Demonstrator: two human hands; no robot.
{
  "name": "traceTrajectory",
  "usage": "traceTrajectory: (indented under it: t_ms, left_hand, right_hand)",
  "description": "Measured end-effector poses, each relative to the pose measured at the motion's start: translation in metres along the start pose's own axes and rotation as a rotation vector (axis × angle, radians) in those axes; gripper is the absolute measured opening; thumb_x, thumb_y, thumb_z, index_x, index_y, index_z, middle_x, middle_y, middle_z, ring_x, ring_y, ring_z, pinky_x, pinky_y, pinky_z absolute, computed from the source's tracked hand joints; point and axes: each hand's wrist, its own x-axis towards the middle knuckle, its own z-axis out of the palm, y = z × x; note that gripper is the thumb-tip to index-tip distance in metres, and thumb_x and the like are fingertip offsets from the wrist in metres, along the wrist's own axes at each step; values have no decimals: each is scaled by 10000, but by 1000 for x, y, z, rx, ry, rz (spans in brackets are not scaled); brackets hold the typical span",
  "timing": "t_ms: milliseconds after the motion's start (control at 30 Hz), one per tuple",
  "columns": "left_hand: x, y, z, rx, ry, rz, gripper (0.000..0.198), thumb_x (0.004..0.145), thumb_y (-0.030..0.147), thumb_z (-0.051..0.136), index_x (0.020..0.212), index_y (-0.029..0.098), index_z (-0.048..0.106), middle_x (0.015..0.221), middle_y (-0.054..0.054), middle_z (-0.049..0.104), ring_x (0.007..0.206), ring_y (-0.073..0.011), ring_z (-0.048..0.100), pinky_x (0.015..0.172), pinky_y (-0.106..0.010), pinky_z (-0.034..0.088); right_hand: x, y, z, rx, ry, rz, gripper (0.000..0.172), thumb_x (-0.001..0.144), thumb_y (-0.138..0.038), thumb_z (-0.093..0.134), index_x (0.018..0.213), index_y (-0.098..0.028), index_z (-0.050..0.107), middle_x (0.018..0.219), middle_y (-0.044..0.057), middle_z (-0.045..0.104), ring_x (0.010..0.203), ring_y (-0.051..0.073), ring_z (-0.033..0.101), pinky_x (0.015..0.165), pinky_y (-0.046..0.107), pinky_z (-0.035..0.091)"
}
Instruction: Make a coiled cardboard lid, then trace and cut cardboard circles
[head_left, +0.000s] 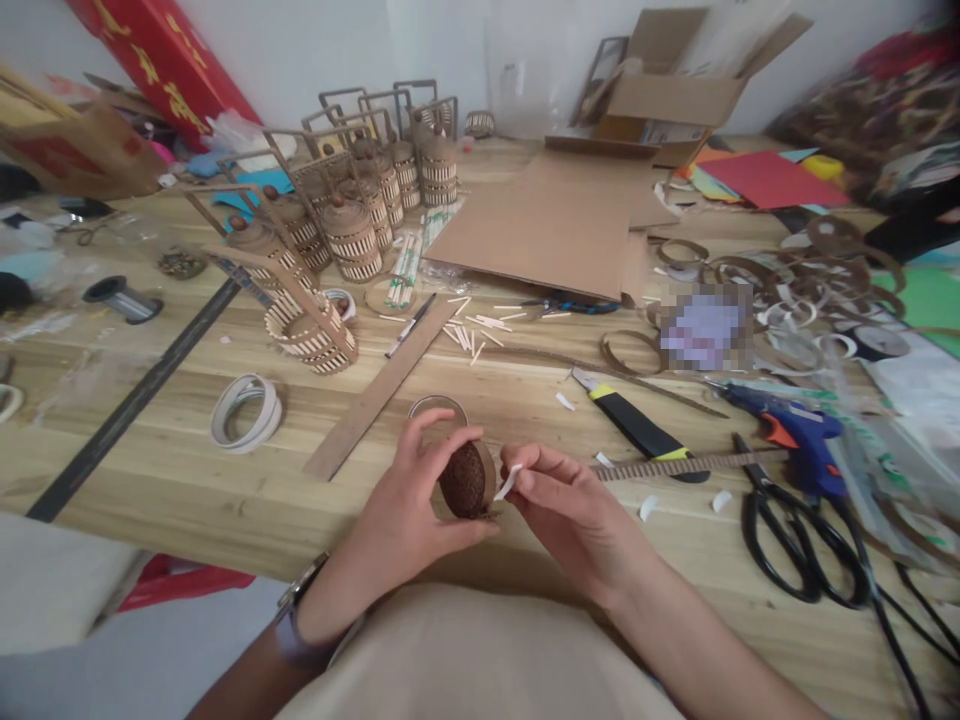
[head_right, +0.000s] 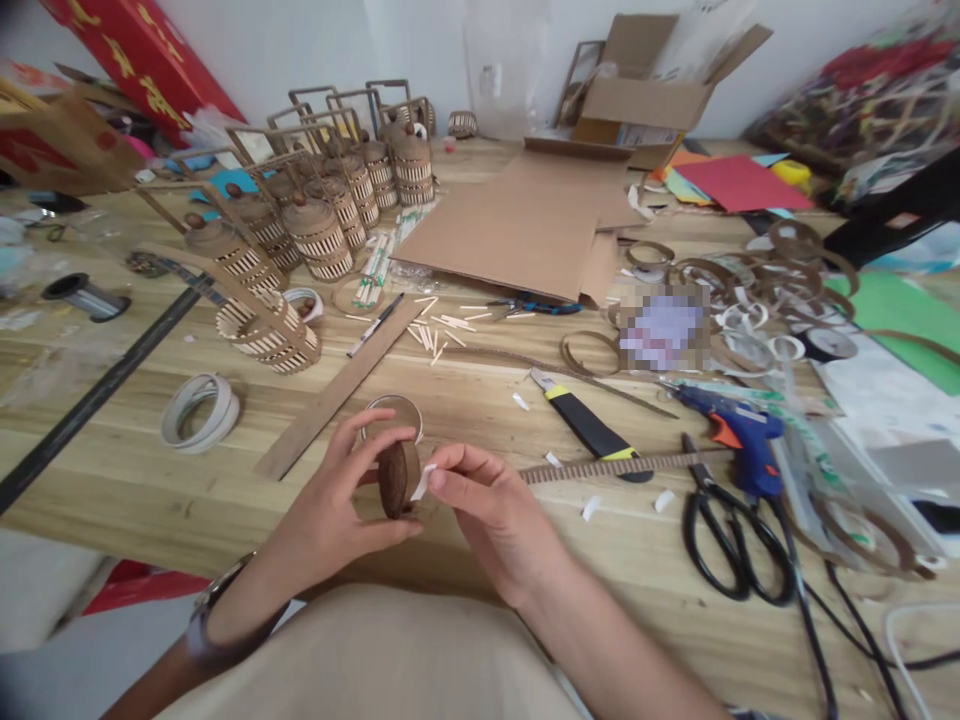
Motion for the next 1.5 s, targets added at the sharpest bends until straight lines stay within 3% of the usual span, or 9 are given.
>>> traceTrajectory:
  t_ms: [233, 1500]
  left_hand:
    - [-1, -1, 0, -85, 0, 7, 702, 718, 282, 844, 1325, 331, 494, 1424, -97, 350, 1294, -317, 478, 1056, -496, 495]
    - [-4, -3, 6, -166, -50, -22, 708, 720, 222, 823, 1333, 286, 475, 1310, -75, 446, 1190, -271, 536, 1048, -484, 491]
  right_hand:
    - [-1, 7, 2, 27, -10, 44, 246, 581, -405, 910, 644, -246, 733, 694, -12, 597, 718, 171, 495, 704, 314, 398]
    - [-2, 19, 4, 68, -26, -35, 225, 656, -282, 896, 740, -234, 693, 732, -40, 621, 710, 126, 546, 685, 259, 426]
